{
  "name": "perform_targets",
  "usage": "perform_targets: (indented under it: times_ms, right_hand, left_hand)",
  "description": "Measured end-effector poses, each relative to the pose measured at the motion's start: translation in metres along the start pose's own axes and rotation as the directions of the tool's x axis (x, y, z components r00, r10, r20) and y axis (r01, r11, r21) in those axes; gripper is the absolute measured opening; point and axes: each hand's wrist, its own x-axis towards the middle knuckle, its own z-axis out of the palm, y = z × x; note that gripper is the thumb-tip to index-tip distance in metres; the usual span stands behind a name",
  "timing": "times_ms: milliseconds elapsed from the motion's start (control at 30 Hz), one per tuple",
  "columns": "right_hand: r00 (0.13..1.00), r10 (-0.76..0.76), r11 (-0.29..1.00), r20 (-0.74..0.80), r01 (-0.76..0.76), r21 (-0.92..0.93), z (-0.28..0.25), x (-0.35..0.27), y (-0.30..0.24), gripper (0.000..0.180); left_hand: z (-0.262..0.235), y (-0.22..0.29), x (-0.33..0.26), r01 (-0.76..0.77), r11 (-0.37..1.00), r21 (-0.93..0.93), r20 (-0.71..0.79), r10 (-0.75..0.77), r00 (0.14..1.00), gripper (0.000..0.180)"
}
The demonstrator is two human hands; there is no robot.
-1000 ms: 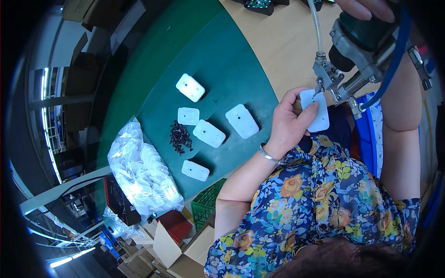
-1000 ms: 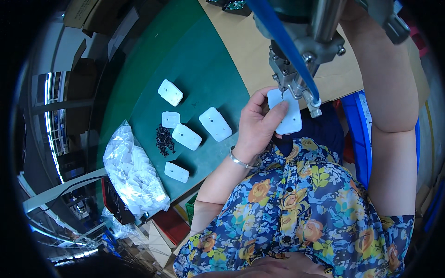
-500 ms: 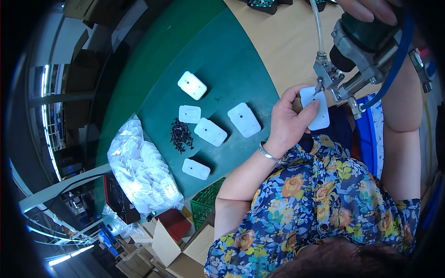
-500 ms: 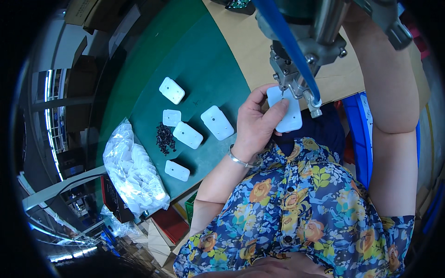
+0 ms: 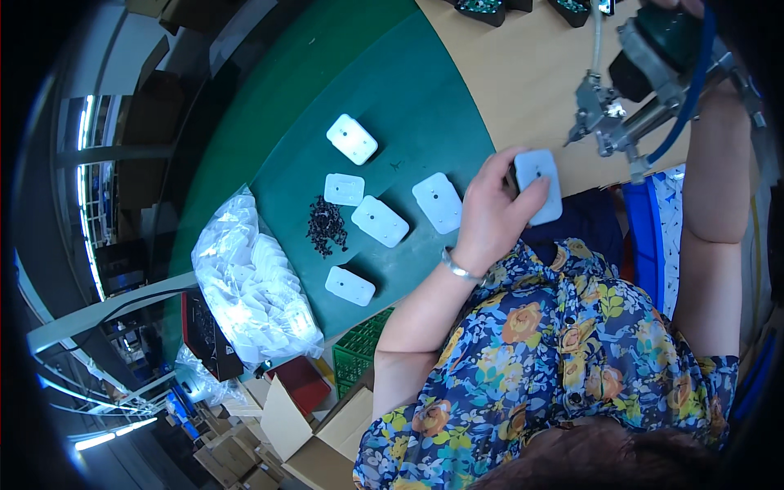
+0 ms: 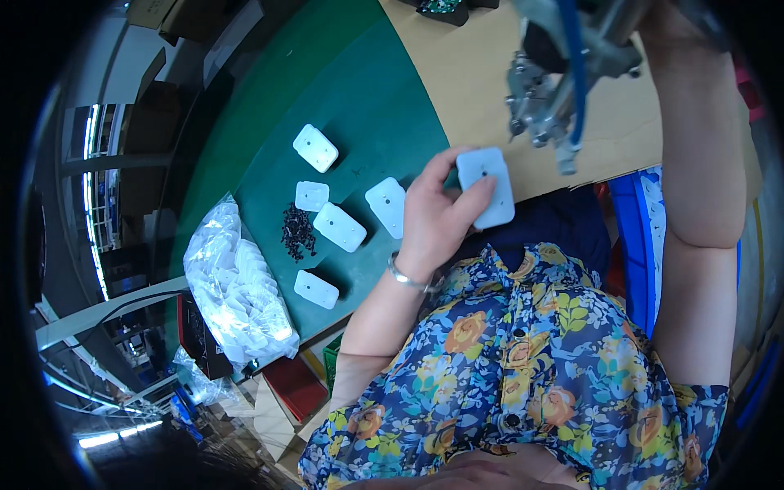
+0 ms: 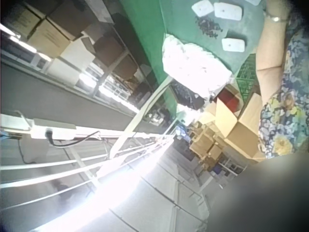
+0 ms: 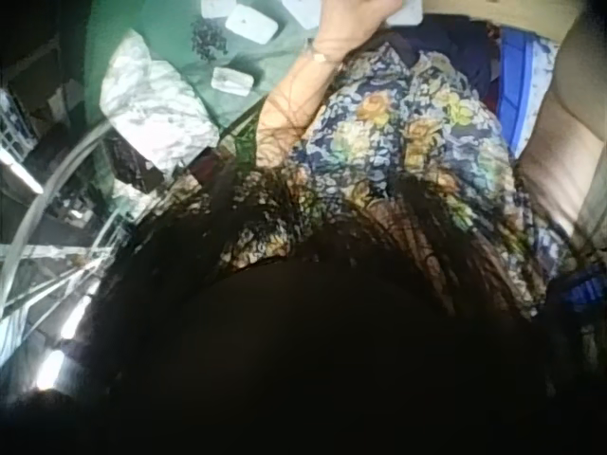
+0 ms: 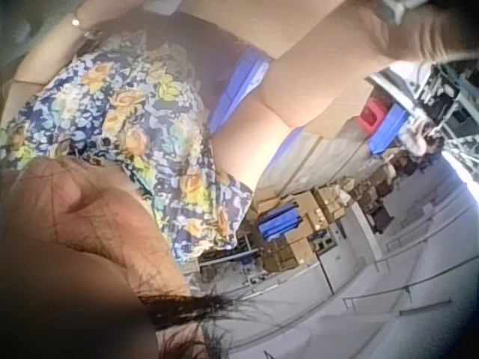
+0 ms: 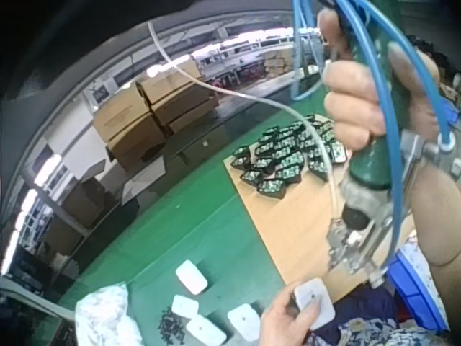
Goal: The person assembles small electronic devices by inserting circuit boards into white plastic casings and securing them with a pneumatic screwdriver. They repeatedly pick up components from a blue bin and the table, align them, and fasten the casing before placing the finished unit aside.
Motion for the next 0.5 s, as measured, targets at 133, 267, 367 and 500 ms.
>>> perform_targets:
  times_ms: [133,267,367,500]
  right_hand:
    - [1.000,0.023,1.000,-0.009,-0.023,-0.020,0.001,0.000,0.000,0.039]
    - [0.999,0.034,0.999,-0.013,-0.034,-0.031,0.002,-0.002,-0.001,0.038]
    - [0.999,0.036,0.998,-0.016,-0.037,-0.048,0.001,-0.004,-0.004,0.038]
    - [0.999,0.030,0.998,-0.013,-0.031,-0.059,0.001,-0.008,-0.006,0.038]
  left_hand:
    - [0.003,0.000,-0.017,0.227,0.953,-0.201,0.066,-0.218,0.974,0.036]
    - [0.009,-0.005,-0.009,0.296,0.880,-0.372,0.142,-0.261,0.955,0.033]
    - [0.017,-0.009,0.000,0.277,0.801,-0.530,0.159,-0.227,0.961,0.032]
    - [0.023,-0.012,0.010,0.242,0.785,-0.570,0.120,-0.212,0.970,0.032]
